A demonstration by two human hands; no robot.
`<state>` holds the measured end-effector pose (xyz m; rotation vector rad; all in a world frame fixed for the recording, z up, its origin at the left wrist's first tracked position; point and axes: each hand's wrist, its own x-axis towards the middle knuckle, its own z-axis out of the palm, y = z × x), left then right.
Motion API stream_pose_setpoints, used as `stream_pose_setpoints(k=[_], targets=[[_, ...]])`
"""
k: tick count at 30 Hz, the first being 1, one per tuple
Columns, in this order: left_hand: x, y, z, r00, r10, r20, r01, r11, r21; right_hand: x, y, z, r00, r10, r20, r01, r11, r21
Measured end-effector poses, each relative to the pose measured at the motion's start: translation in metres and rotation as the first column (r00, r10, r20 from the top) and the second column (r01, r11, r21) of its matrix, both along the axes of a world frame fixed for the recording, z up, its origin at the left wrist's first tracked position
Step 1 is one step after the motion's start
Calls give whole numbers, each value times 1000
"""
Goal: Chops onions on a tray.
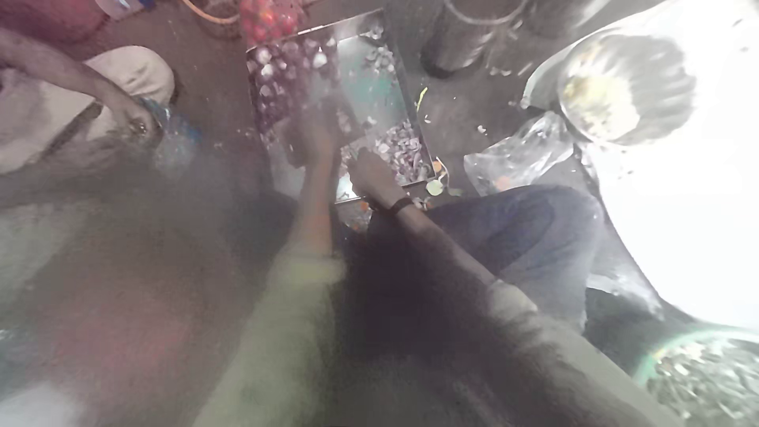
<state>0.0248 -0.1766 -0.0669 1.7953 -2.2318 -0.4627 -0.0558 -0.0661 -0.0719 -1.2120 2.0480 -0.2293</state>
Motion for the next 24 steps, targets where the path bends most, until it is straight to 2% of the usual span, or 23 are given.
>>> stream_pose_setpoints(k=[4,7,12,16,20,24], targets=[[2,1,1,1000,-21,-24,21,999,24,3,-9,-16,1000,12,-6,-12,1000,-24],[-4,5,15,998,-56,-12,57,998,30,-1,-29,-31,1000,5,-8,-6,997,-71],[-3,5,11,1000,-17,-5,17,999,31,2,-23,-8,999,-26,-25,23,994,-104],[-2,5,9,999,-44,-1,44,999,28,1,-6,3,1000,-19,-2,19,1000,7],[1,-2,1,999,-21,-36,21,1000,1,2,-11,-8,1000,-1,3,1,1000,-15],[-3,3,14,998,-23,-63,27,998,52,-1,-30,-32,1000,32,-2,-32,994,-102]])
